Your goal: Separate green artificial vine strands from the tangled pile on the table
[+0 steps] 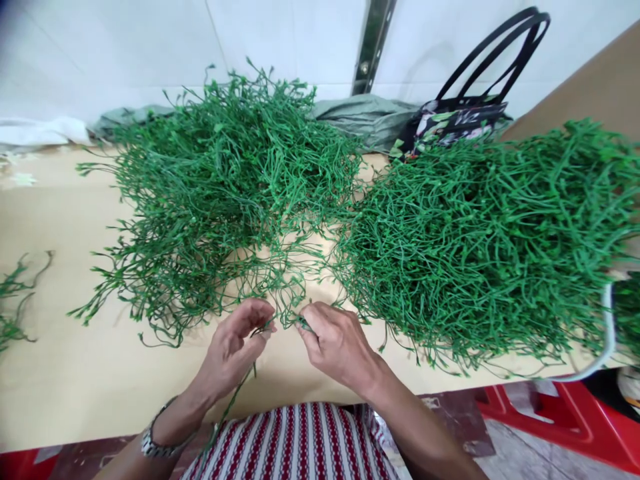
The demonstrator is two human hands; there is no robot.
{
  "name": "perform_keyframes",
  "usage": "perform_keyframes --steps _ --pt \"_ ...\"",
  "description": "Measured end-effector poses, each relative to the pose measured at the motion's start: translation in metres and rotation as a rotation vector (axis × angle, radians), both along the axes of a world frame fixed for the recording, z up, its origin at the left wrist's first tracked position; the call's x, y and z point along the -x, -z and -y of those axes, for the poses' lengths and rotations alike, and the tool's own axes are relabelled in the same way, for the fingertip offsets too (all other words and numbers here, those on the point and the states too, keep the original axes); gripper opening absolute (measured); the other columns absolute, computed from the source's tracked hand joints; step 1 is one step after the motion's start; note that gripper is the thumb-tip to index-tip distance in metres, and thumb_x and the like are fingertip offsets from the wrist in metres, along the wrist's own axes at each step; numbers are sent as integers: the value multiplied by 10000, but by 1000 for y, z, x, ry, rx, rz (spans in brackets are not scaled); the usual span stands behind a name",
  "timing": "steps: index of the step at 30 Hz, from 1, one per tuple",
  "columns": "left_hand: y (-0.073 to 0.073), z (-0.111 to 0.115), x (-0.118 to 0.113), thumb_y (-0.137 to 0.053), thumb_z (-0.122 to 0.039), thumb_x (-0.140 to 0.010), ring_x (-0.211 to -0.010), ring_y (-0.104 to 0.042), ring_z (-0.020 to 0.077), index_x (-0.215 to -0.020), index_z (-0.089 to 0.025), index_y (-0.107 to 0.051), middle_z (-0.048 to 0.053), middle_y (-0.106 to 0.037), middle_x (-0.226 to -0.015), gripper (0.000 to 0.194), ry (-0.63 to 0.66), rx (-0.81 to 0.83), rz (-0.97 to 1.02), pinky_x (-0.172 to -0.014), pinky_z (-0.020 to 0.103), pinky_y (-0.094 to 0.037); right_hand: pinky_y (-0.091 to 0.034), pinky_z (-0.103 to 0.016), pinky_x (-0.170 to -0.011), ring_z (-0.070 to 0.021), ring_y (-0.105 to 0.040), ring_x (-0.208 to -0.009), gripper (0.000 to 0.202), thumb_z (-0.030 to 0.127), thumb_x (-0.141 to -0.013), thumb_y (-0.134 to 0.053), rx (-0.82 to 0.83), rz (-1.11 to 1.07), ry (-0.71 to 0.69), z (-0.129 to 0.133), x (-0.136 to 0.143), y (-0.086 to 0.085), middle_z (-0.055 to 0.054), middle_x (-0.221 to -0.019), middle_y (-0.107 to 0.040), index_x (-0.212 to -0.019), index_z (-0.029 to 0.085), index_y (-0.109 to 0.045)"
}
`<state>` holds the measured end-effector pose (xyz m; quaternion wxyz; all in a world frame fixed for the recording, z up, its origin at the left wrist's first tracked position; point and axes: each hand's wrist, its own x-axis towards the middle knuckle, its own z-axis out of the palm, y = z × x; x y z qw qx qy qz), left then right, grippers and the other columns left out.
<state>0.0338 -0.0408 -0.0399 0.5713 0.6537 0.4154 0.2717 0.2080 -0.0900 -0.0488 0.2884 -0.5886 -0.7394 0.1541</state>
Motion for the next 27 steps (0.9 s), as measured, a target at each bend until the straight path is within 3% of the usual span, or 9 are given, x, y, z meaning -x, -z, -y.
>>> perform_keyframes --steps 6,9,12,15,18,22,27 --pt "-4 -3 -10 -515 -218 -777 -643 -428 110 -803 -158 -535 -6 -471 -698 68 5 35 39 -592 224 -357 -448 -276 -580 -165 -578 -652 128 168 -856 -424 -20 100 -94 2 10 -3 -53 -710 -611 -821 144 -544" --pt "-1 -5 -11 -541 -229 -769 -593 -402 96 -740 -149 -558 -16 -466 -637 86 -60 86 120 -552 212 -336 -486 -275 -636 -163 -613 -736 151 261 -845 -501 3 -22 -153 5 8 -8 -62 -839 -651 -924 144 -555" --pt "1 -8 -5 -610 -236 -727 -557 -388 81 -711 -142 -592 -23 -473 -606 97 -82 184 175 -517 199 -314 -498 -237 -681 -136 -627 -779 245 302 -807 -581 -93 -150 -103 6 -4 -18 -44 -902 -664 -1009 167 -549" --pt "1 -11 1 -671 -245 -678 -515 -383 67 -664 -137 -621 -28 -487 -564 120 -27 319 270 -493 193 -308 -488 -234 -676 -128 -612 -739 277 287 -809 -588 -209 -87 -93 1 -14 -28 -42 -865 -659 -1056 168 -547" --pt "2 -12 2 -710 -255 -642 -484 -387 58 -650 -141 -648 -33 -500 -524 129 69 454 378 -489 190 -311 -463 -256 -637 -142 -568 -712 355 332 -824 -561 -221 71 -251 -10 -17 -32 -50 -809 -619 -1123 143 -536" --pt "6 -11 1 -736 -279 -604 -532 -460 81 -641 -129 -665 2 -576 -575 170 181 543 410 -519 201 -340 -371 -237 -537 -116 -449 -588 258 322 -853 -510 -165 87 -412 -21 -15 -26 2 -647 -488 -1037 160 -592" --pt "-3 -12 3 -666 -245 -668 -520 -447 89 -667 -134 -659 -2 -562 -563 110 179 385 270 -513 211 -333 -289 -250 -513 -110 -385 -561 171 161 -824 -437 -141 52 -379 -18 -12 -18 3 -619 -424 -809 156 -607"
